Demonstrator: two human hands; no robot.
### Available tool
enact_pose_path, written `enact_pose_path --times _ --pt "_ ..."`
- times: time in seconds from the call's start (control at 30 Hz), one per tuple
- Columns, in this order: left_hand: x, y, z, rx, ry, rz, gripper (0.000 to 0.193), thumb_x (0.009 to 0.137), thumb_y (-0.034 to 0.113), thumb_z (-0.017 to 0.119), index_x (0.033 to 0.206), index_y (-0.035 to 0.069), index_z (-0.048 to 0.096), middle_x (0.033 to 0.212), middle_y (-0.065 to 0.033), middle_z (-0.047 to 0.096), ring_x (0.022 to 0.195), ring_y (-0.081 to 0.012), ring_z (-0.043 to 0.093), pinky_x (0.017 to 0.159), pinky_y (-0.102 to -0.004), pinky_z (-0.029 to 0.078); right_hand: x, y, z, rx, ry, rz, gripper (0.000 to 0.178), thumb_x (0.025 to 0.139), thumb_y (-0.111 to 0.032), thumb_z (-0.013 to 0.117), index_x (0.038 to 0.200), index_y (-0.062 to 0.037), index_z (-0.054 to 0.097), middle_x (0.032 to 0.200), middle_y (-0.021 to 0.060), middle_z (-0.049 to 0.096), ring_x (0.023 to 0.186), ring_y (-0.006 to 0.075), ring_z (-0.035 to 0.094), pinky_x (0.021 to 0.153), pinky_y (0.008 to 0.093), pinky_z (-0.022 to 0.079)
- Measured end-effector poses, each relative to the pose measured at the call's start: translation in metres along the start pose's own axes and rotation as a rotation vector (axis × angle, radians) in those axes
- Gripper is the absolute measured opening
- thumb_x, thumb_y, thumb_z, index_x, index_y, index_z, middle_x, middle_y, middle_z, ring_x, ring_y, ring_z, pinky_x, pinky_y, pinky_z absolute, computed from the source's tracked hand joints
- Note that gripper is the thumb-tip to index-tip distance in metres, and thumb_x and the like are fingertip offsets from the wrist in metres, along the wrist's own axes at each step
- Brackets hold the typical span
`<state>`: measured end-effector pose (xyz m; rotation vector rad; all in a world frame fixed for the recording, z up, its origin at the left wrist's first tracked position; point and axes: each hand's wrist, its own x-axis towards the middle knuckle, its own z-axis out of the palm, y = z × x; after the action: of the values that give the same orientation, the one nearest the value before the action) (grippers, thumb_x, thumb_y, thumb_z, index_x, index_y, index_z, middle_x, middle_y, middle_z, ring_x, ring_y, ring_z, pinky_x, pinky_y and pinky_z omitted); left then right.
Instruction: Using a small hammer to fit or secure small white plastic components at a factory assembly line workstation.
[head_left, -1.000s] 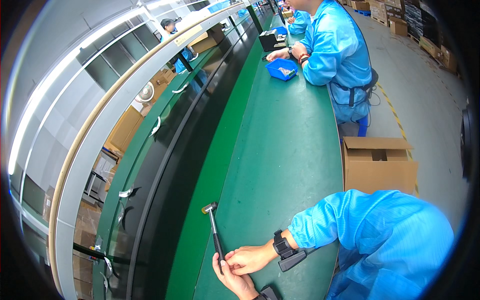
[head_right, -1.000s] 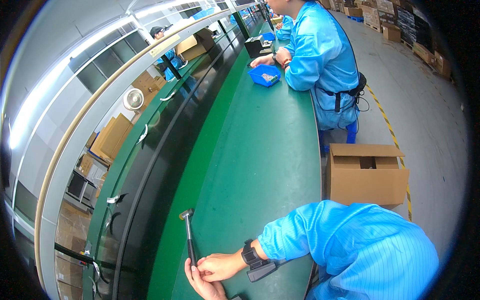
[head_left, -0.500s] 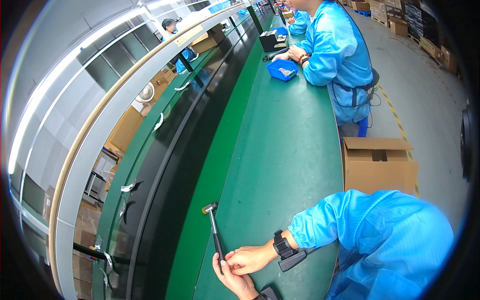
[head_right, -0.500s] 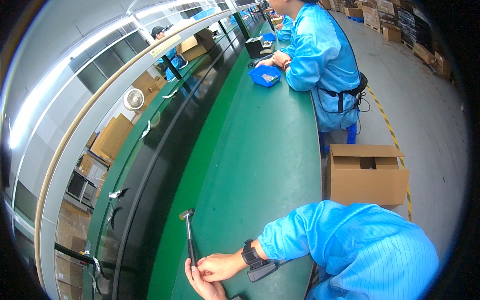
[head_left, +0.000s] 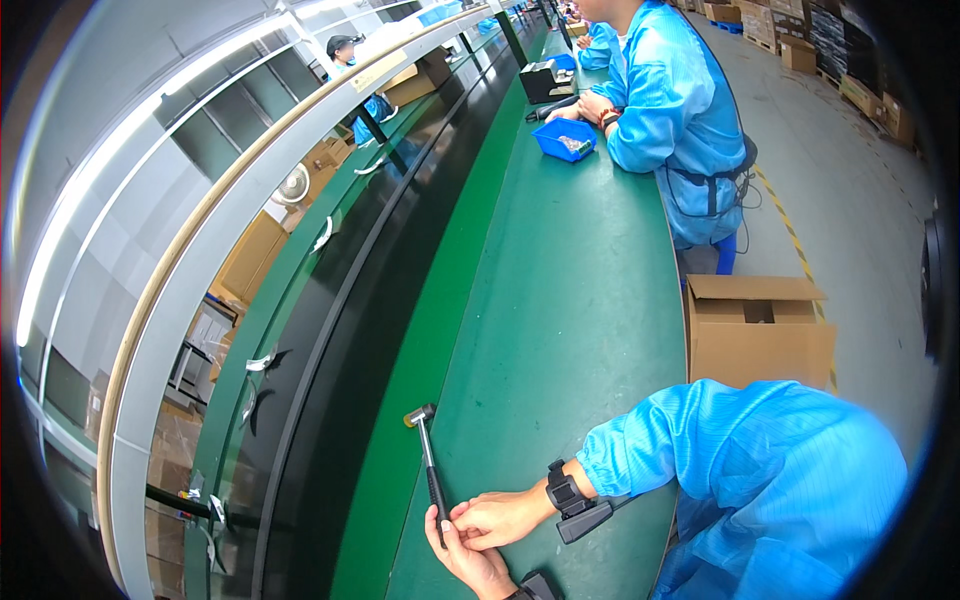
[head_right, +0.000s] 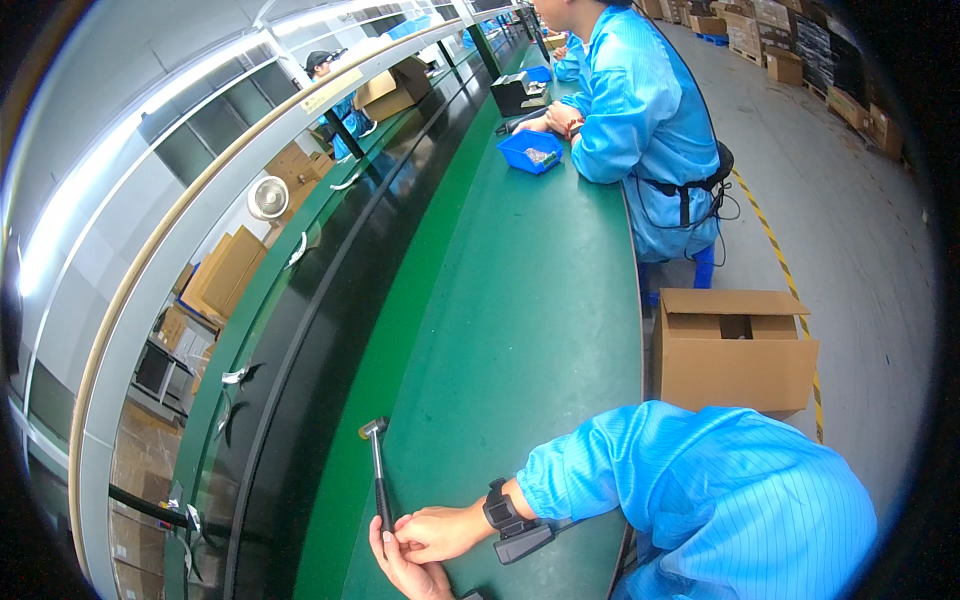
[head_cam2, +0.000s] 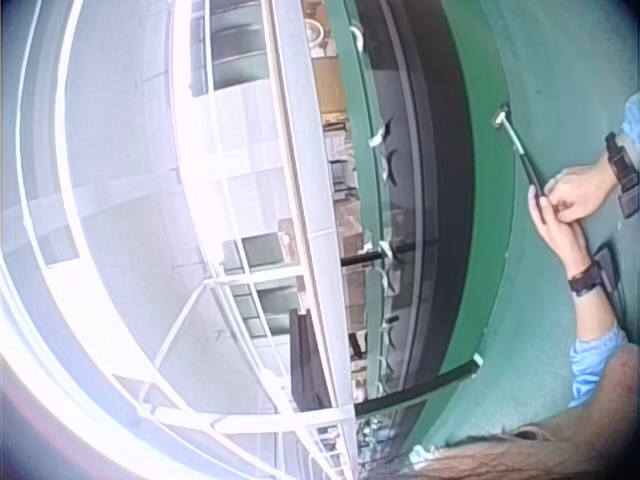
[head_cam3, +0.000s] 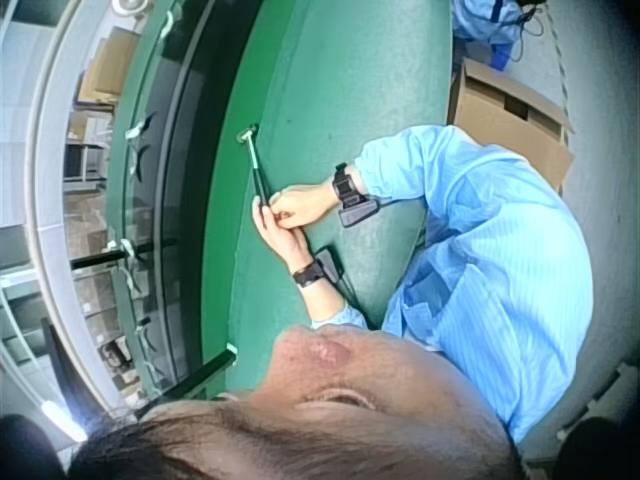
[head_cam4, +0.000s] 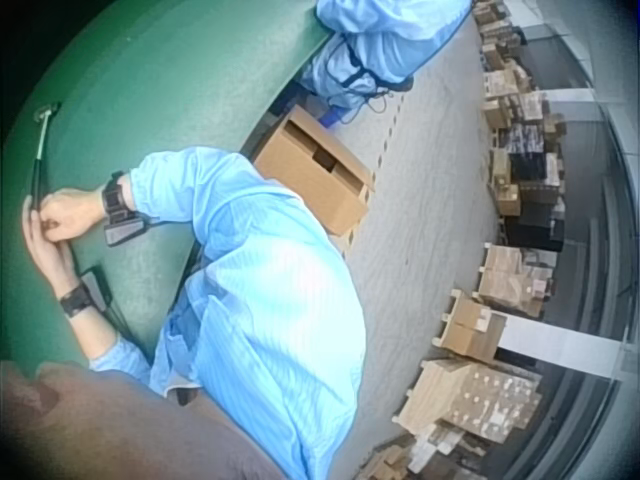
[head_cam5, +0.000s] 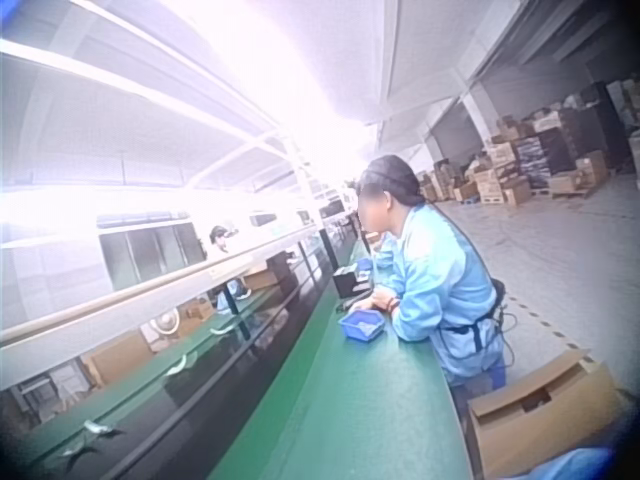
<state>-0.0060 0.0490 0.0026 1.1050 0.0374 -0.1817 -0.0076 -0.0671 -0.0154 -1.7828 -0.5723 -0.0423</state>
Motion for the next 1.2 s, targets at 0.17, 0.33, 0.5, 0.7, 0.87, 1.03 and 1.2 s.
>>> enact_pose_path --times 0.17,0.33,0.5,0.7,0.87,1.03,1.2 --pt "-0.003 0.009 -0.006 0.003 0.030 0.031 0.035 0.095 0.012 0.042 0.128 0.000 0.038 0.095 -0.0204 0.060 0.088 -0.0262 0.060 0.080 -0.0350 0.051 0.008 -0.008 0.004 0.008 -0.046 -0.017 0.023 0.089 -0.023 0.055 0.085 0.0005 0.054 0.078 0.0093 0.055 0.064 0.0255 0.059 0.058 0.0371 0.046" --pt "-0.002 0.008 -0.001 -0.007 0.011 0.000 0.035 0.095 0.012 0.043 0.128 -0.001 0.037 0.095 -0.0207 0.060 0.089 -0.0275 0.061 0.081 -0.0365 0.051 0.007 -0.002 0.005 0.010 -0.016 0.011 0.023 0.085 -0.020 0.056 0.079 0.0022 0.056 0.076 0.0125 0.058 0.065 0.0286 0.060 0.059 0.0387 0.046" --pt "-0.001 0.005 -0.006 0.011 -0.006 0.045 0.036 0.095 0.014 0.043 0.128 0.000 0.038 0.097 -0.0203 0.060 0.090 -0.0269 0.060 0.082 -0.0370 0.051 0.008 -0.012 0.000 -0.023 -0.025 0.021 0.022 0.084 -0.020 0.057 0.088 0.0017 0.059 0.083 0.0150 0.062 0.073 0.0327 0.063 0.063 0.0413 0.049" --pt "0.003 0.004 -0.010 -0.048 -0.014 0.013 0.030 0.095 0.008 0.046 0.124 0.000 0.043 0.098 -0.0213 0.062 0.091 -0.0296 0.063 0.079 -0.0369 0.054 0.011 -0.006 0.000 -0.031 -0.049 0.012 0.021 0.083 -0.021 0.057 0.088 -0.0009 0.058 0.082 0.0154 0.063 0.077 0.0332 0.063 0.067 0.0425 0.050" --pt "0.007 -0.001 -0.015 -0.062 -0.041 -0.021 0.033 0.094 0.009 0.047 0.125 0.000 0.042 0.099 -0.0208 0.062 0.092 -0.0284 0.062 0.080 -0.0365 0.053 0.011 0.000 0.000 -0.068 -0.082 0.034 0.020 0.082 -0.022 0.059 0.087 -0.0017 0.058 0.079 0.0145 0.064 0.073 0.0316 0.063 0.066 0.0408 0.050" --pt "0.008 0.001 -0.018 -0.100 -0.069 -0.038 0.031 0.096 0.009 0.043 0.126 0.001 0.041 0.101 -0.0211 0.061 0.092 -0.0277 0.062 0.078 -0.0348 0.054 0.014 -0.007 -0.001 -0.050 -0.093 0.116 0.019 0.082 -0.020 0.061 0.085 -0.0018 0.058 0.074 0.0125 0.063 0.066 0.0255 0.063 0.062 0.0367 0.049" --pt "0.008 0.000 -0.019 -0.116 -0.078 -0.042 0.031 0.096 0.010 0.044 0.126 0.001 0.042 0.102 -0.0202 0.061 0.093 -0.0274 0.062 0.080 -0.0345 0.053 0.013 -0.006 0.001 -0.030 -0.083 0.128 0.017 0.082 -0.018 0.060 0.084 -0.0013 0.058 0.072 0.0119 0.063 0.064 0.0242 0.063 0.059 0.0355 0.049"
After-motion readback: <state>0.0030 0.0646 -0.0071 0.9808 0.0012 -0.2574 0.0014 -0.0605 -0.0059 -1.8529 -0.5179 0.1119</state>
